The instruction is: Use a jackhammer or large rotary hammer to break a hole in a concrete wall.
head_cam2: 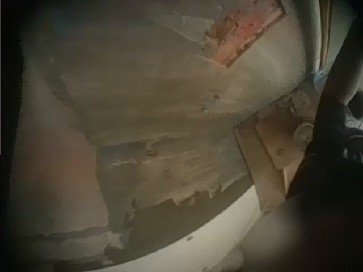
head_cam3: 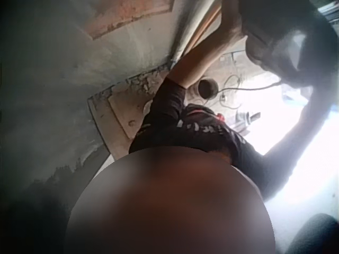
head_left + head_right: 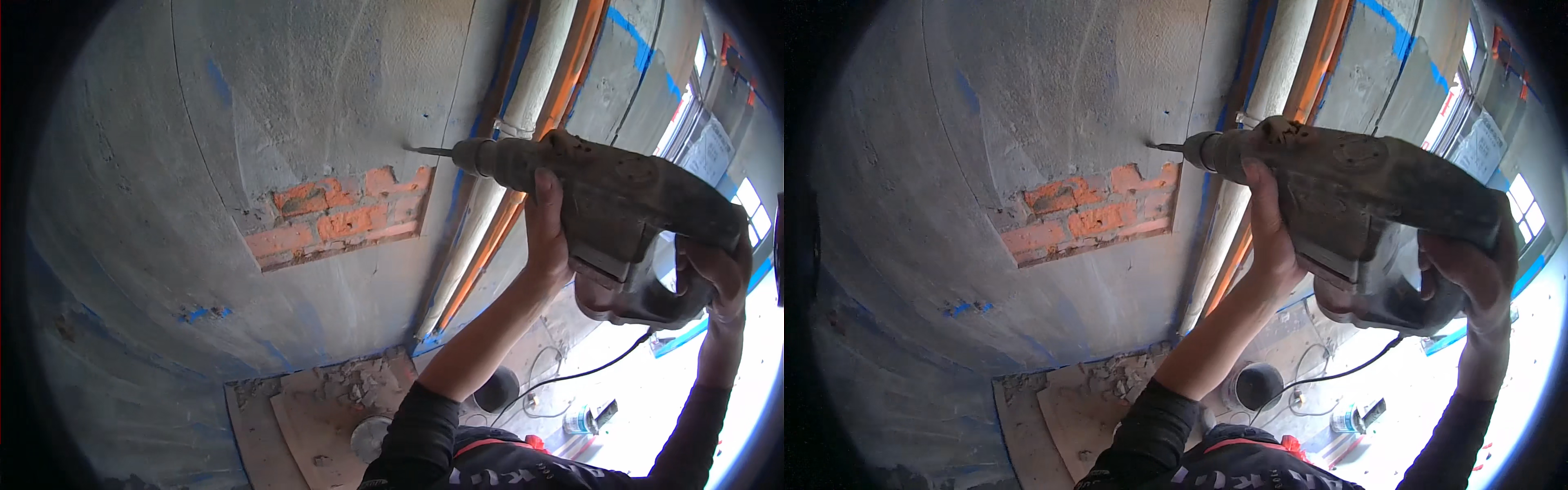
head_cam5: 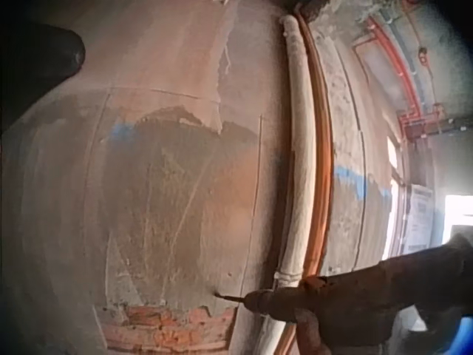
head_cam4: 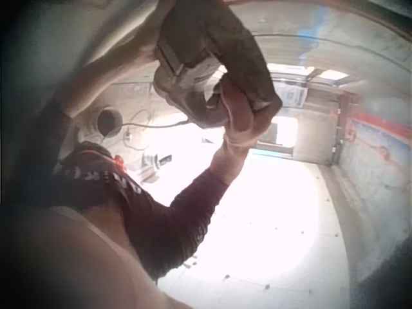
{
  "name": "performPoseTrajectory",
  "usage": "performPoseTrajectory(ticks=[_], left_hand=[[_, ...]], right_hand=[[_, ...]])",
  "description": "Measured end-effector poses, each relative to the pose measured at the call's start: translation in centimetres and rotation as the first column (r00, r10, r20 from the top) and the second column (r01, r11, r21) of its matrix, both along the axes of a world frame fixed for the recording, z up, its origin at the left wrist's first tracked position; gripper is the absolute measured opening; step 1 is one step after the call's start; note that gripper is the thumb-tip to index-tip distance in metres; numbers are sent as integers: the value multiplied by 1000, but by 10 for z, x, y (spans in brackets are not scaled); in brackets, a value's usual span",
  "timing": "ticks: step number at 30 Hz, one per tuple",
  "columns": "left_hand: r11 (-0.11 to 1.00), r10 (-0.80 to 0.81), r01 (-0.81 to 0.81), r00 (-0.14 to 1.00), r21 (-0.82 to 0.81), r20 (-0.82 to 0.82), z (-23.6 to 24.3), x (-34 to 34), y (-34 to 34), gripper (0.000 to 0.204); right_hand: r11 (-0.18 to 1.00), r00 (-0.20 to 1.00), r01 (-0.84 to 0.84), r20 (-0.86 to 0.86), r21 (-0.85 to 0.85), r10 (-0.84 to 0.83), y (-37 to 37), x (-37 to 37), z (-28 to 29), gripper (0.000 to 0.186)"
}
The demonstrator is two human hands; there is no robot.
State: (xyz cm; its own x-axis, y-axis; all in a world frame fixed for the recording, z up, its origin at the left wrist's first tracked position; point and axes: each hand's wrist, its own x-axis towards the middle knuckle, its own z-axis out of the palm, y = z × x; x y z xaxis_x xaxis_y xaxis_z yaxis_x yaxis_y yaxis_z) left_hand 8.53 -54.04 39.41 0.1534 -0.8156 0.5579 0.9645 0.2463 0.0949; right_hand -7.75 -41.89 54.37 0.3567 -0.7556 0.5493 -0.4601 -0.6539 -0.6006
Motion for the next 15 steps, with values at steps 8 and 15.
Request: performPoseTrajectory(ticks=[8, 15], left_hand=[[995, 9, -15, 998, -97, -61, 13, 3, -11, 85], [987, 80, -90, 994, -131, -75, 34, 1, -26, 87]], right_hand=[[979, 968, -201, -166, -47, 190, -33, -13, 25, 39], [947, 940, -266, -170, 178, 296, -58, -6, 74, 18]])
